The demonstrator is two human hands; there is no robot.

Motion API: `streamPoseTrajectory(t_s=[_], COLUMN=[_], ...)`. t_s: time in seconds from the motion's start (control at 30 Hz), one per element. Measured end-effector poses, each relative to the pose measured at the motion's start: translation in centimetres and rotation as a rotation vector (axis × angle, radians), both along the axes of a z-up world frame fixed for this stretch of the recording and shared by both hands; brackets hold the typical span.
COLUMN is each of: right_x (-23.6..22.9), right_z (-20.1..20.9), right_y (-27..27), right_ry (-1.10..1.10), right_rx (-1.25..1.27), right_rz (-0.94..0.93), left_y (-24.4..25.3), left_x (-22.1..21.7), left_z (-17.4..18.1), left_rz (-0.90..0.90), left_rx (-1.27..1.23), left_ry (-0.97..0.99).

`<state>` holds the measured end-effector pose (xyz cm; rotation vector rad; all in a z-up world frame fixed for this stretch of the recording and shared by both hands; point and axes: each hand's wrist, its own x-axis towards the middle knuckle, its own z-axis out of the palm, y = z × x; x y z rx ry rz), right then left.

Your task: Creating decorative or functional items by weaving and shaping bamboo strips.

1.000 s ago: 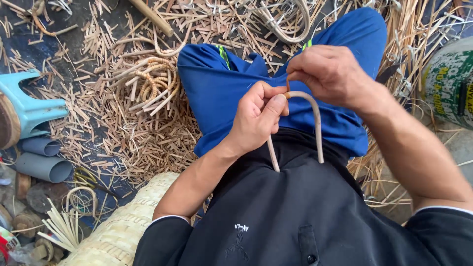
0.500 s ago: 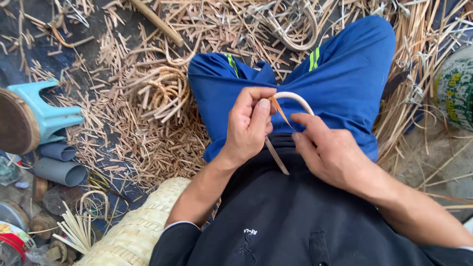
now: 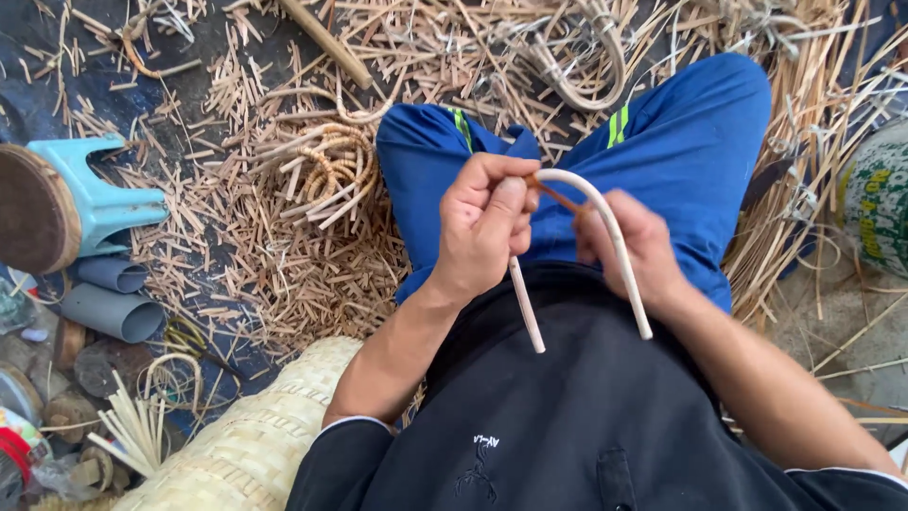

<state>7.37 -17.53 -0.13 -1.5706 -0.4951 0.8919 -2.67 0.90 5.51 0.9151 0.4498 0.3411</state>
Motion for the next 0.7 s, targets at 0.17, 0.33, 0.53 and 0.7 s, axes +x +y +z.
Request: streamPoseTrajectory(t_s=[0.17, 0.33, 0.53, 0.7], right_x=[6.7, 9.8, 5.3, 1.2], right_z=[-0.1, 8.5, 13.1, 10.9], right_y=[2.4, 4.4, 2.9, 1.5], right_ry=[-0.259, -0.715, -0.983, -0.652], right_rx=[-0.022, 0.161, 0.163, -0.078], right_rz=[0.151, 0.267, 0.465, 0.229], left_y=[-1.9, -1.7, -0.8, -1.4], left_x=[-0.3, 0.2, 2.2, 1.5], left_z=[0.3, 0.7, 1.7, -0.6], left_rz=[-0.213, -0.282, -0.127, 0.016], left_rx=[0.019, 0.176, 0.627, 0.702], left_ry=[0.007, 0.242, 0.240, 0.113])
